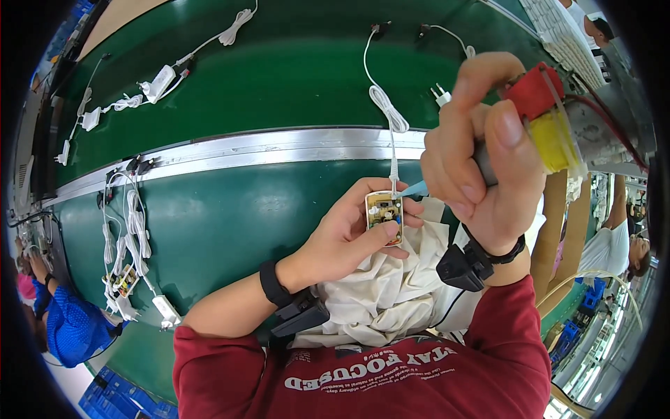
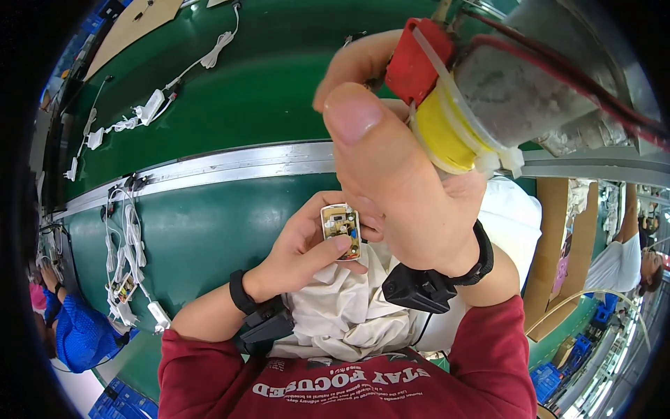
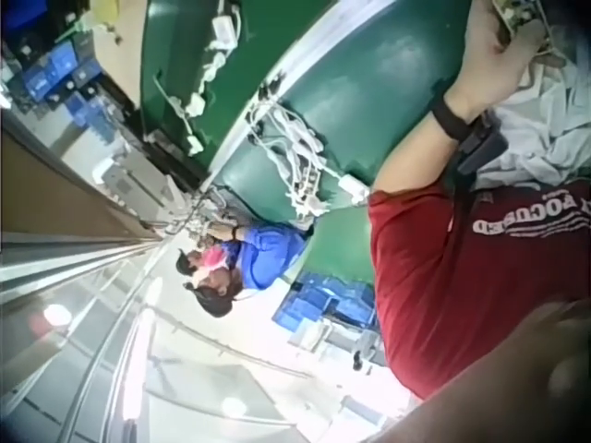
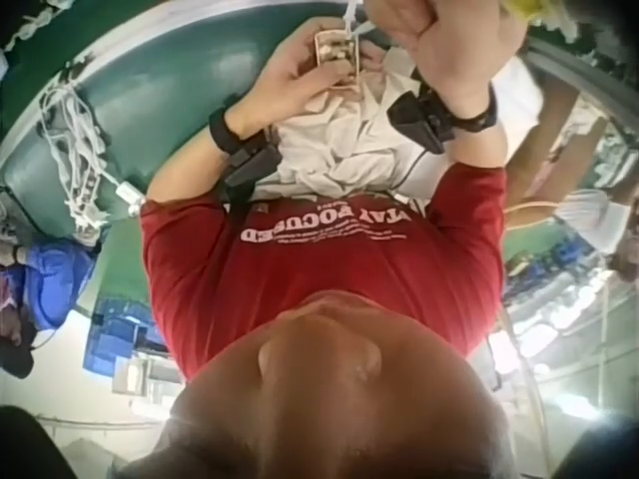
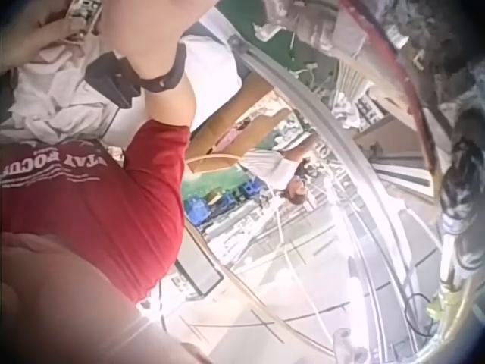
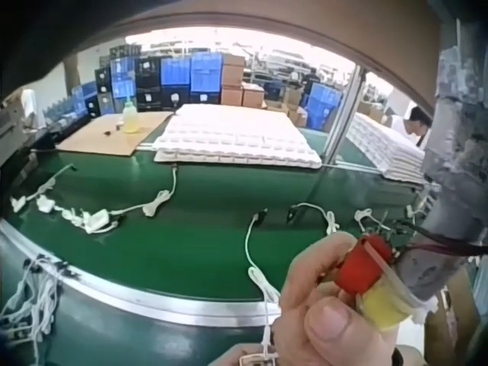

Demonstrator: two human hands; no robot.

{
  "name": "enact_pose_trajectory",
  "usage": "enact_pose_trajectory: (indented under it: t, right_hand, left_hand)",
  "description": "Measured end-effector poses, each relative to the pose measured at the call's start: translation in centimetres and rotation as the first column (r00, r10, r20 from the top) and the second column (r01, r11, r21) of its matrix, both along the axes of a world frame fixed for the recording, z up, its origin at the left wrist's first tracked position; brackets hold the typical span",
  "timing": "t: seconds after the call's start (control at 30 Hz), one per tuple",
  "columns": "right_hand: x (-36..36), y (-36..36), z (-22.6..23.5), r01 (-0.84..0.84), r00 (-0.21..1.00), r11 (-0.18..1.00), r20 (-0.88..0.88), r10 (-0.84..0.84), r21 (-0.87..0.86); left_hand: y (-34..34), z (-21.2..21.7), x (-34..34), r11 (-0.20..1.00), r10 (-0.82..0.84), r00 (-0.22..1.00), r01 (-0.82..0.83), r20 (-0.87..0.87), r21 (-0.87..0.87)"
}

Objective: Use a powered electric screwdriver to fasten components onto small circuit boards on an assembly line.

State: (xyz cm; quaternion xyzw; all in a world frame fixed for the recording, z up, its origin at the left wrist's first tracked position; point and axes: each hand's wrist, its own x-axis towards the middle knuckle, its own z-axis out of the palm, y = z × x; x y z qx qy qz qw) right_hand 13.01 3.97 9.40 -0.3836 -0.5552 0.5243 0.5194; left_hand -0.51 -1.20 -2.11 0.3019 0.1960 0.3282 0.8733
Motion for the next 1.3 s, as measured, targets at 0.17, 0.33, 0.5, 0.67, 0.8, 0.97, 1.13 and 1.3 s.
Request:
enact_pose_trajectory:
  t: [0.17, 0.33, 0.5, 0.67, 0.8, 0.97, 1.13, 1.3]
  right_hand:
    - [0.0, -0.6, 0.5, -0.031, 0.999, 0.999, 0.009, 0.032, -0.028]
    - [-0.3, -1.4, -0.4, -0.064, 0.997, 0.997, 0.038, 0.062, 0.043]
    - [-0.2, -1.6, -1.1, -0.181, 0.981, 0.979, 0.081, 0.174, 0.09]
    - [-0.8, -2.0, -1.1, -0.114, 0.994, 0.993, 0.007, 0.114, 0.031]
    - [-0.5, -2.0, -1.0, -0.112, 0.992, 0.992, 0.056, 0.109, 0.057]
    - [-0.3, -1.9, -1.1, -0.181, 0.983, 0.981, 0.043, 0.178, 0.064]
    - [-1.0, -2.6, -1.3, -0.167, 0.982, 0.983, 0.1, 0.158, 0.081]
    - [-1.0, -2.8, -1.8, -0.215, 0.976, 0.975, 0.042, 0.213, 0.051]
  left_hand:
    - [-0.2, -0.5, -0.1, 0.99, 0.084, 0.996, -0.084, -0.003, -0.116]
    - [0.3, -0.4, -0.8, 0.977, 0.151, 0.988, -0.148, 0.009, -0.155]
    - [0.0, -0.5, -1.2, 0.976, 0.17, 0.984, -0.161, 0.051, -0.147]
    - [-0.1, -0.6, -1.3, 0.972, 0.175, 0.983, -0.162, 0.062, -0.167]
    - [0.1, -0.8, -1.3, 0.975, 0.163, 0.983, -0.147, 0.083, -0.165]
    - [-0.1, -1.1, -1.1, 0.96, 0.151, 0.945, -0.071, 0.289, -0.269]
    - [-0.4, -1.1, -1.6, 0.973, 0.109, 0.932, -0.028, 0.347, -0.231]
    - [-0.6, -1.5, -1.7, 0.978, 0.095, 0.919, -0.014, 0.383, -0.209]
